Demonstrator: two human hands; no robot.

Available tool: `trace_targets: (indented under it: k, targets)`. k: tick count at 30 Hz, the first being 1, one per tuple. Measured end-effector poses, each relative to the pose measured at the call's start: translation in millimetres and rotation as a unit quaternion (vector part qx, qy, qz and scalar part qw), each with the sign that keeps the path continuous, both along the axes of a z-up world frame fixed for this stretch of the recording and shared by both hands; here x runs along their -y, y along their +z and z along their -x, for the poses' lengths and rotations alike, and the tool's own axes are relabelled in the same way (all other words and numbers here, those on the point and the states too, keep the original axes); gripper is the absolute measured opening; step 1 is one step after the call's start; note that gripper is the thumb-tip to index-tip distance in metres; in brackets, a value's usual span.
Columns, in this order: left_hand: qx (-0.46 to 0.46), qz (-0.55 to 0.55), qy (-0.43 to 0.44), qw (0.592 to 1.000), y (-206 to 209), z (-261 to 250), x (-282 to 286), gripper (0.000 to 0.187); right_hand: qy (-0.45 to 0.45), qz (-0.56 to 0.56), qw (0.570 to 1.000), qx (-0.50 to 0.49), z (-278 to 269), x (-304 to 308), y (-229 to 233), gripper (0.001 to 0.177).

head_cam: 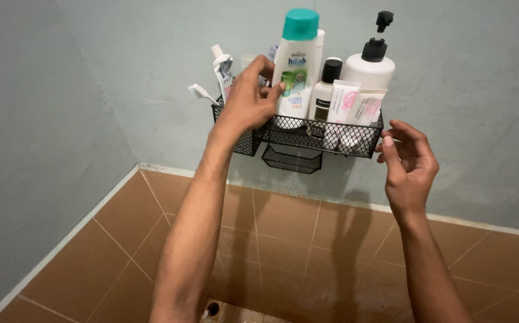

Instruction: The person wipes a white bottle with a yellow sponge and places it in a wall-mounted wire rack. They then wipe a white tub and place it in the same rack. Finally, they wipe a red box and a white tube before placing them in the rack.

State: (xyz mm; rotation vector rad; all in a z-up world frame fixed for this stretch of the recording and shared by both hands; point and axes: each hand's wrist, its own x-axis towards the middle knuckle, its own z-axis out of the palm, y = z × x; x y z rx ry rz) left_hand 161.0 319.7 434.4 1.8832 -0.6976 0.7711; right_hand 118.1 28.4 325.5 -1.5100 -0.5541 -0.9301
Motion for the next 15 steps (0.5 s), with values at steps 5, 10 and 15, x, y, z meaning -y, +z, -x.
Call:
trace_targets:
  k: [5,10,15]
  targets:
    - [0.016,-0.039,0.017,0.999,-5.5,-2.0,-0.4,0.019,-0.002,0.001,1.0,-0.009,-6.2,-1.3,-4.5,0.03]
    - [0.05,-0.063,0.029,0.996,-5.5,-1.7,3.4,0.019,0.013,-0.016,1.0,-0.011,-8.3,-4.5,-6.1,0.029]
    - [0.059,-0.108,0.075,0.99,1.2,-2.6,0.4,0.019,-0.002,-0.001,1.0,-0.01,-8.2,-4.5,-6.2,0.029]
